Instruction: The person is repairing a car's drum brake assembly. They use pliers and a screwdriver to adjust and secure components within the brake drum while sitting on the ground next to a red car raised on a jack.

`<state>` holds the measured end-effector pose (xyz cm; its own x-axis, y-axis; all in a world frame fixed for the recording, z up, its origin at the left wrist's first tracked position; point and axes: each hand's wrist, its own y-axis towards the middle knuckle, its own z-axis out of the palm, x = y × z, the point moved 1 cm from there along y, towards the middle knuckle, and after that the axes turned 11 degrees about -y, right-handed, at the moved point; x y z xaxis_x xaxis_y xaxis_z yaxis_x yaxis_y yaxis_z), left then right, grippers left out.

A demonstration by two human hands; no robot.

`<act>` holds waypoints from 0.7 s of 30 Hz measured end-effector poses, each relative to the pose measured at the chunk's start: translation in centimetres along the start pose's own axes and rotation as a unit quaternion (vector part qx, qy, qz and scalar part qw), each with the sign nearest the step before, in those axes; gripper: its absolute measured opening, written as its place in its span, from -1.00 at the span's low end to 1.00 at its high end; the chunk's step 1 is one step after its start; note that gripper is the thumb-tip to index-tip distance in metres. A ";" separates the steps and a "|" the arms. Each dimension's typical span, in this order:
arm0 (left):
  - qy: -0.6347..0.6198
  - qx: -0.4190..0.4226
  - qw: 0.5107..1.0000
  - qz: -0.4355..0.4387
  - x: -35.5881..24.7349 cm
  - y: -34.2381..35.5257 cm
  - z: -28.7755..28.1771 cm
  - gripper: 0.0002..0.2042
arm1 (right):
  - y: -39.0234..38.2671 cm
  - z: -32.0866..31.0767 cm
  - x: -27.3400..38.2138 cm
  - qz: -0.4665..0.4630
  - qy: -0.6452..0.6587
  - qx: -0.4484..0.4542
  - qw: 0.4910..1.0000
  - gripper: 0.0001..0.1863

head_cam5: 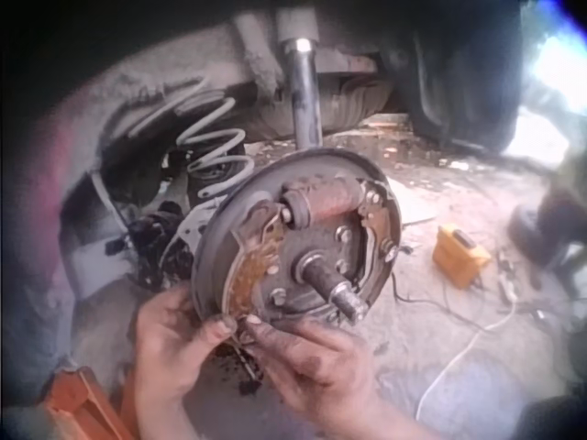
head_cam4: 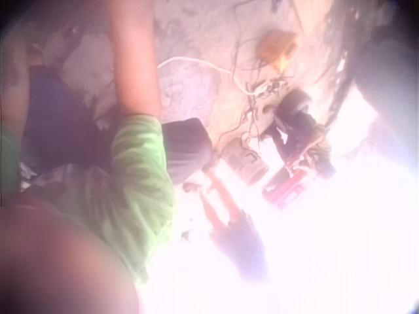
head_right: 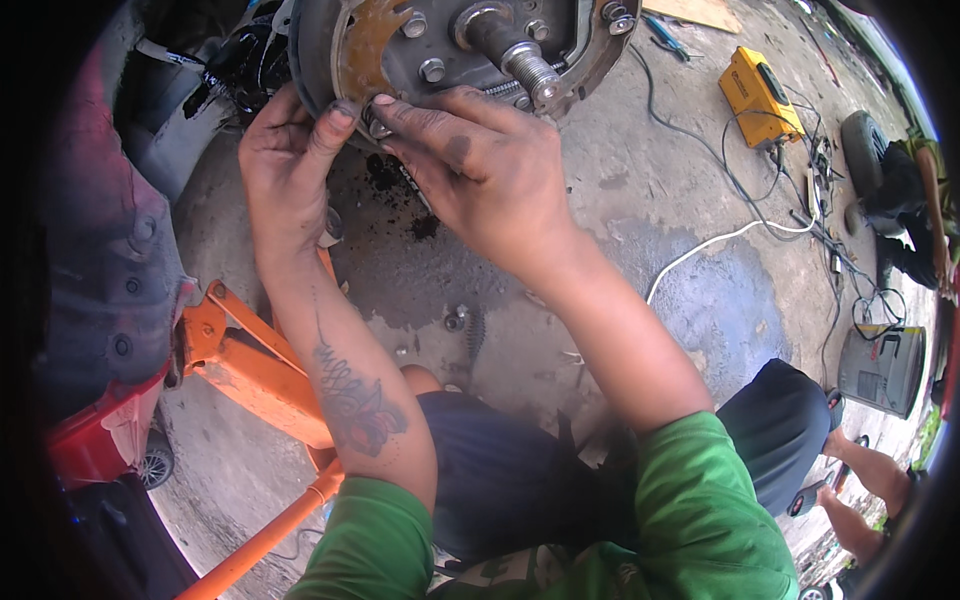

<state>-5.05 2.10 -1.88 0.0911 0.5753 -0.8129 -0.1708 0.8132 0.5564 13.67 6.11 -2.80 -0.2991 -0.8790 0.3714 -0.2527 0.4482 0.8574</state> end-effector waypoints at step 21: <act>0.003 -0.025 0.999 -0.044 -2.6 0.1 2.2 -0.45 | 1.2 -0.1 -0.2 -0.003 0.079 -0.003 0.997 -0.85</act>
<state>-3.14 0.85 0.68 0.1021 0.5013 -0.8592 -0.2112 0.8549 0.4737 13.54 6.74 -1.80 -0.1493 -0.8961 0.4181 -0.2481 0.4432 0.8614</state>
